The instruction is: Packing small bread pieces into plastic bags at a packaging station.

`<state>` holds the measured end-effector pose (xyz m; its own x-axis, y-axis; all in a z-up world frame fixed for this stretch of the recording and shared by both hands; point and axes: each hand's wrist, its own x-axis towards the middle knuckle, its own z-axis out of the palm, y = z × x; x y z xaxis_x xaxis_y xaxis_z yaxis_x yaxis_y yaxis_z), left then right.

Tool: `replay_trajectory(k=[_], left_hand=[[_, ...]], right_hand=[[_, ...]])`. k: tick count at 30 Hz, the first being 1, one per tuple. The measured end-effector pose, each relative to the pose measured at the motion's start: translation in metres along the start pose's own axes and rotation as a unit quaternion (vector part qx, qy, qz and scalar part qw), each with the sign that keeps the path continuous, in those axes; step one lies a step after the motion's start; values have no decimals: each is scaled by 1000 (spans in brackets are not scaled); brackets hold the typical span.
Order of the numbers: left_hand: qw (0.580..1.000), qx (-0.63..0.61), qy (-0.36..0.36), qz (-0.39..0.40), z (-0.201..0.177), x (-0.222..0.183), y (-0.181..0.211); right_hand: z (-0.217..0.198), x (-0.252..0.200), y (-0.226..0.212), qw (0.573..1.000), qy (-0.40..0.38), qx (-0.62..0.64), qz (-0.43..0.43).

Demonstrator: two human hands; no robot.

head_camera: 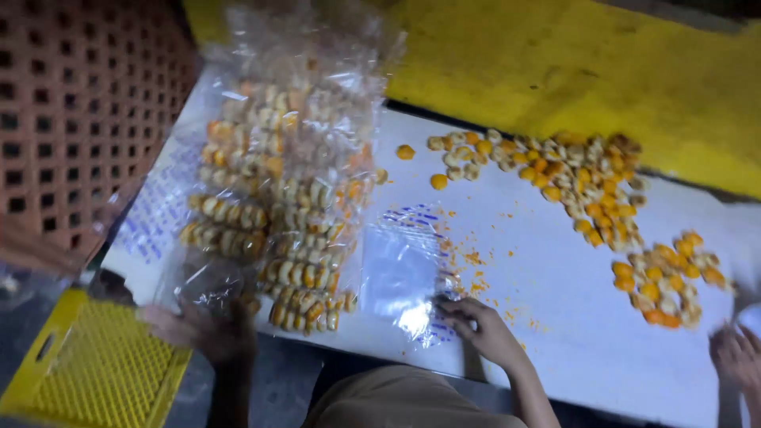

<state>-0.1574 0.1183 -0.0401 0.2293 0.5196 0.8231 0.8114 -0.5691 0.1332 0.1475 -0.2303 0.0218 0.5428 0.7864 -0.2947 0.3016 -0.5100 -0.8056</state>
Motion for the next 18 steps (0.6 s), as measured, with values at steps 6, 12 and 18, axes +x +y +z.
replay_trajectory(k=[6,12,18], left_hand=[[965,-119,-68,225,19,-71,108],[835,-316,-444,73,0,-115,244],[823,-310,-458,130,42,-99,251]], right_hand=[[-15,22,-10,991,-101,-63,-54],[-18,41,-19,976,-96,-140,-135],[34,67,8,950,-11,-184,-250]])
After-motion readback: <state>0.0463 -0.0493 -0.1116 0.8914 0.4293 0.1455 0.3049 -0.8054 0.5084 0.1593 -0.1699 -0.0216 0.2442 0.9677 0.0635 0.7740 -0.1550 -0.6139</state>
